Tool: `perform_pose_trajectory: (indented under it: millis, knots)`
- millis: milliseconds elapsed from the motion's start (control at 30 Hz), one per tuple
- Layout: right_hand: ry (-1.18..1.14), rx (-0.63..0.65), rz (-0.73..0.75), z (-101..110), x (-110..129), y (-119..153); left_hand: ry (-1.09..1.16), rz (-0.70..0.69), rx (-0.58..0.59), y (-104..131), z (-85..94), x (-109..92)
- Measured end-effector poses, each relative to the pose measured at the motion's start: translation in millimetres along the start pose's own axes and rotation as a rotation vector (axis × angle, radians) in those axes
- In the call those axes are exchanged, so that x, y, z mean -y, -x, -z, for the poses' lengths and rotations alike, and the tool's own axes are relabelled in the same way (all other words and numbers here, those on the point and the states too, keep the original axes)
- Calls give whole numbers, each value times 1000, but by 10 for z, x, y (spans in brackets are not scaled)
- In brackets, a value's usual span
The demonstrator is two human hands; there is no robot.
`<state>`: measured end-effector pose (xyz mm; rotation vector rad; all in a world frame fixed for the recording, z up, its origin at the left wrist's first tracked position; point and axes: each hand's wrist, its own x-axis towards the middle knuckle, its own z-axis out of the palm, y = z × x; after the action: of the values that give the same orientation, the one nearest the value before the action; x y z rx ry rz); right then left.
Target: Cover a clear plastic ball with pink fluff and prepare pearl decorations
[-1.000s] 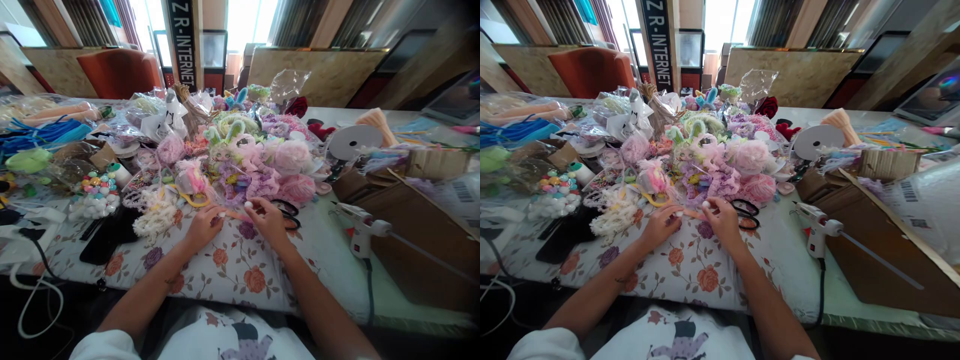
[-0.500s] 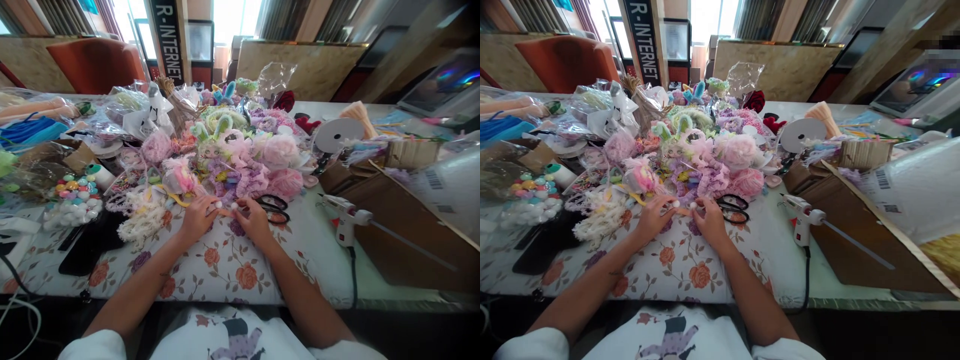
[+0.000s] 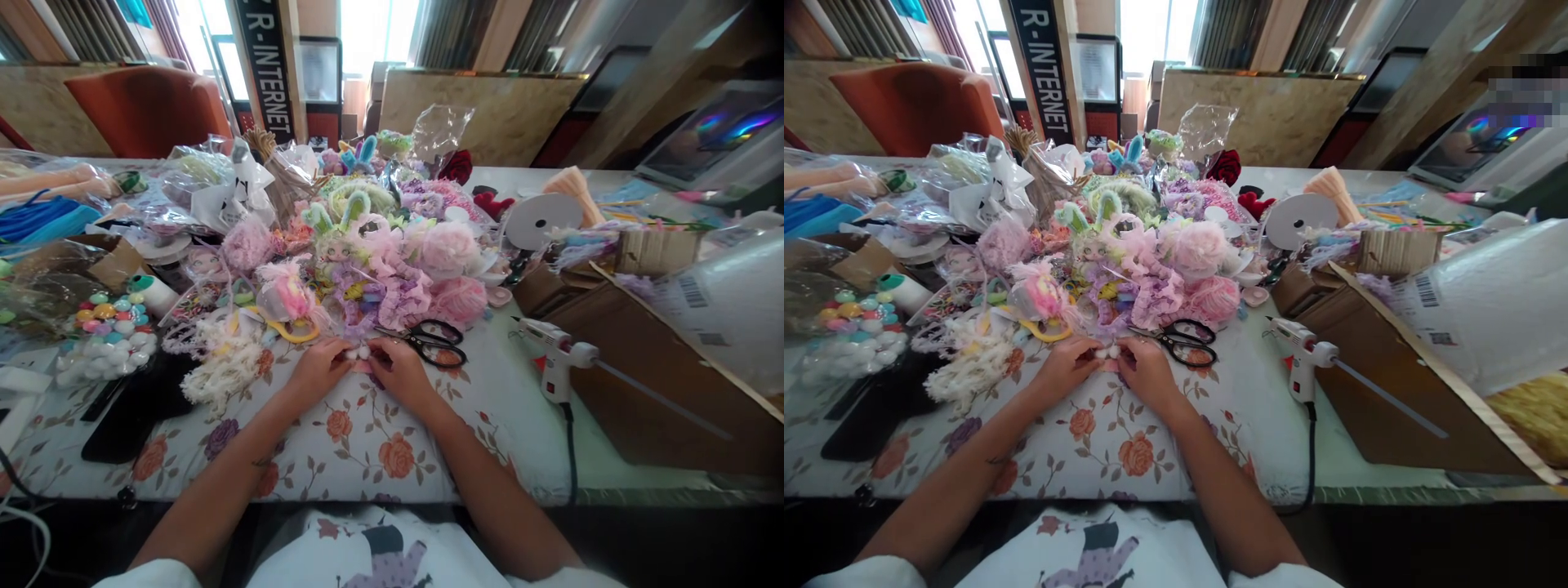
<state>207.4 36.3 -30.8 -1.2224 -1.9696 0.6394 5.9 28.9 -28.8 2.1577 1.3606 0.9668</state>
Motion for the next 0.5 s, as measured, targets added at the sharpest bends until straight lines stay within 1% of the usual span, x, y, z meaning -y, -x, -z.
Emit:
perform_pose_trajectory:
  millis: [100,167,233,300,367,500]
  knots:
    - [0,-20,-19,6,-3,3,11,31,-56,-41,25,45]
    - [-6,-34,-27,14,-2,3,10,29,-62,-78,37,66]
    - [-13,-40,-23,24,8,-1,21,0,-53,-95,52,66]
    - [-17,-45,-14,31,24,-6,28,-39,-74,-86,80,42]
    - [-20,-61,-11,33,33,-11,23,-65,-149,-62,122,4]
    - [-26,-117,-36,15,6,-18,-17,-99,-351,1,254,-60]
